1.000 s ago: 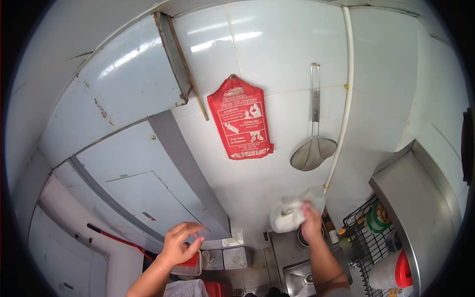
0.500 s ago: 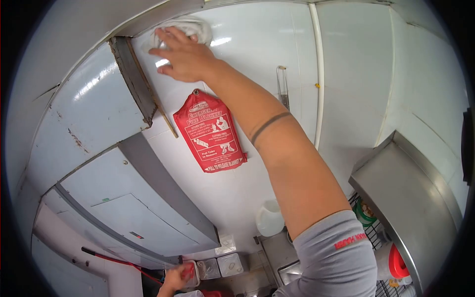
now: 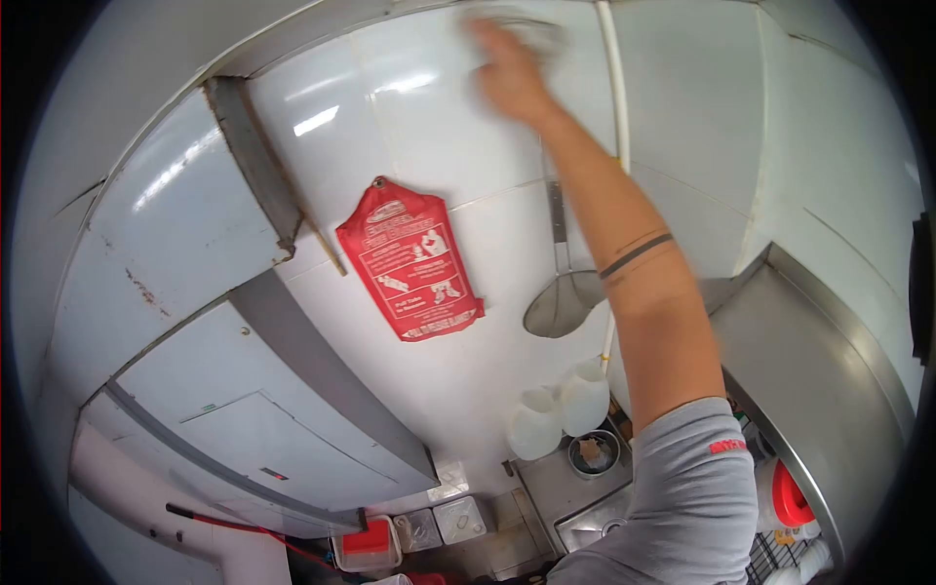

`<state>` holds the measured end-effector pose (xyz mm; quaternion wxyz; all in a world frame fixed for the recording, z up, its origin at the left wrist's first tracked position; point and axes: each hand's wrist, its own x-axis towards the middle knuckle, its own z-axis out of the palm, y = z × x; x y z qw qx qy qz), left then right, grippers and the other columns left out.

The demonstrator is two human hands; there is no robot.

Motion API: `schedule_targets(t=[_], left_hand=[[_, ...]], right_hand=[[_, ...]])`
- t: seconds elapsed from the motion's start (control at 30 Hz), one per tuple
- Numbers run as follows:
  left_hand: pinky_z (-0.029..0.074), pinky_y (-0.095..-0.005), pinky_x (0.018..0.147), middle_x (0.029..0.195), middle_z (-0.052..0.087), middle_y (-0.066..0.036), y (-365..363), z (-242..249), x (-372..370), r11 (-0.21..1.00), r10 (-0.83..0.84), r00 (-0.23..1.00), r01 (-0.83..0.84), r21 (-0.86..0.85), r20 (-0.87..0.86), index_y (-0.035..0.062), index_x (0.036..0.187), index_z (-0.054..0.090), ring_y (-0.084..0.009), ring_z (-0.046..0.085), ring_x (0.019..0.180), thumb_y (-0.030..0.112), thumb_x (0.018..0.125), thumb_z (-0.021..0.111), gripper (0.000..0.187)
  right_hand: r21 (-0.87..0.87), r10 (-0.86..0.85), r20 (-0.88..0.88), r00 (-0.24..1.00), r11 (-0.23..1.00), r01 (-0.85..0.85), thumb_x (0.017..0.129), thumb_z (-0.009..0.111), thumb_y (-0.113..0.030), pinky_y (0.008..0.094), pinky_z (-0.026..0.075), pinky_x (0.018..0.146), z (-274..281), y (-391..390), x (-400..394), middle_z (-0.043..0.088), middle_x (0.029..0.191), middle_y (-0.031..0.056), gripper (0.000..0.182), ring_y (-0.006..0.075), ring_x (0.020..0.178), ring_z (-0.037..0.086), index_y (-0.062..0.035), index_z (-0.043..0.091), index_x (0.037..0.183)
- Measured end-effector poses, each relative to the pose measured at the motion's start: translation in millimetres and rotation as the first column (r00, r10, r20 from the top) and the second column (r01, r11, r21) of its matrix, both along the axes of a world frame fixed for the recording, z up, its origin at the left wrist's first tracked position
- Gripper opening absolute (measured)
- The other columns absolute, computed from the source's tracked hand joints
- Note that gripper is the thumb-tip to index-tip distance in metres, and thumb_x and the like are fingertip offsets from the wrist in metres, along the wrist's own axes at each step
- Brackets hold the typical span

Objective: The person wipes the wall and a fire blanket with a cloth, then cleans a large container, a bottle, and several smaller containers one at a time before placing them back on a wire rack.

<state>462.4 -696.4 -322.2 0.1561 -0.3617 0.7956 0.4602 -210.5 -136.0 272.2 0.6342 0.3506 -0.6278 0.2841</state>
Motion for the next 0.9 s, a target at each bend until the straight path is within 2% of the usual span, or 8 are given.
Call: schedule_targets(t=[0.1, 0.17, 0.33, 0.5, 0.53, 0.73, 0.8, 0.9], left_hand=[[0.056, -0.0431, 0.074, 0.099, 0.073, -0.013, 16, 8, -43, 0.999, -0.037, 0.999, 0.037, 0.013, -0.034, -0.0003, 0.131, 0.062, -0.0289, 0.068, 0.086, 0.018, 0.092, 0.073, 0.045], [0.056, -0.0427, 0.074, 0.099, 0.073, -0.012, 22, 10, -58, 0.999, -0.051, 0.998, 0.052, 0.017, -0.046, -0.0004, 0.131, 0.062, -0.0285, 0.068, 0.086, 0.017, 0.092, 0.073, 0.045], [0.056, -0.0417, 0.073, 0.099, 0.073, -0.012, 22, 3, -56, 0.998, -0.04, 0.998, 0.042, 0.038, -0.047, -0.0007, 0.131, 0.062, -0.0274, 0.067, 0.085, 0.017, 0.092, 0.073, 0.044], [0.056, -0.0408, 0.072, 0.099, 0.072, -0.012, 14, -1, -38, 0.998, -0.012, 1.0, 0.013, 0.062, -0.021, -0.001, 0.131, 0.061, -0.0262, 0.067, 0.084, 0.017, 0.092, 0.072, 0.044], [0.056, -0.0406, 0.072, 0.099, 0.072, -0.012, 12, 0, -36, 0.998, -0.008, 1.0, 0.009, 0.061, -0.017, -0.0011, 0.131, 0.061, -0.026, 0.067, 0.084, 0.017, 0.092, 0.072, 0.044], [0.056, -0.0394, 0.071, 0.1, 0.072, -0.012, 8, 6, -14, 0.997, 0.036, 0.999, -0.035, 0.071, -0.013, -0.0014, 0.131, 0.061, -0.0247, 0.066, 0.083, 0.017, 0.092, 0.072, 0.043], [0.056, -0.039, 0.071, 0.1, 0.072, -0.012, 8, 6, 1, 0.995, 0.065, 0.998, -0.064, 0.075, -0.013, -0.0015, 0.131, 0.061, -0.0242, 0.066, 0.083, 0.016, 0.093, 0.072, 0.043], [0.056, -0.0385, 0.07, 0.1, 0.072, -0.012, 10, 4, 30, 0.99, 0.115, 0.993, -0.114, 0.084, -0.005, -0.0017, 0.13, 0.061, -0.0235, 0.066, 0.082, 0.016, 0.093, 0.072, 0.043]], right_hand=[[0.44, 0.001, -0.01, 1.0, 0.898, 0.004, 0.088, 0.055, -0.004, 0.0469, 0.033, 0.119, -7, -45, 40, 0.052, 0.152, 0.0099, 0.061, 0.0308, 0.141, 0.045, -0.0166, 0.053, 0.148], [0.454, -0.176, -0.082, 0.981, 0.87, 0.194, 0.092, 0.056, -0.012, 0.0497, 0.032, 0.118, 3, -26, 52, 0.052, 0.152, 0.0087, 0.057, 0.0294, 0.141, 0.045, -0.0177, 0.052, 0.149], [0.063, -0.53, 0.133, 0.838, 0.848, 0.526, 0.1, 0.052, -0.046, 0.053, 0.02, 0.123, -3, 88, -21, 0.035, 0.164, 0.0147, 0.069, 0.0323, 0.154, 0.025, -0.0143, 0.036, 0.159], [-0.201, -0.119, 0.247, 0.962, 0.964, 0.171, 0.092, 0.056, -0.018, 0.0385, 0.027, 0.123, 0, 131, -18, 0.041, 0.158, 0.0217, 0.06, 0.036, 0.148, 0.035, -0.002, 0.048, 0.15], [-0.186, -0.247, 0.15, 0.957, 0.944, 0.273, 0.084, 0.059, -0.005, 0.0376, 0.035, 0.119, -1, 146, -29, 0.05, 0.152, 0.0183, 0.059, 0.033, 0.142, 0.045, -0.0028, 0.056, 0.143], [-0.103, -0.367, 0.281, 0.887, 0.907, 0.408, 0.082, 0.068, -0.004, 0.0408, 0.049, 0.104, 2, 137, 4, 0.066, 0.128, 0.0112, 0.039, 0.0302, 0.121, 0.062, -0.0097, 0.071, 0.121], [-0.201, -0.164, 0.219, 0.962, 0.957, 0.208, 0.083, 0.074, -0.008, 0.0413, 0.052, 0.099, 5, 97, -12, 0.07, 0.119, 0.0117, 0.032, 0.0312, 0.115, 0.065, -0.0125, 0.073, 0.115], [0.095, 0.115, 0.153, 0.982, 0.987, -0.13, 0.081, 0.081, -0.015, 0.0383, 0.053, 0.094, 0, -3, 26, 0.07, 0.11, 0.0106, 0.028, 0.031, 0.105, 0.066, -0.0154, 0.075, 0.108]])
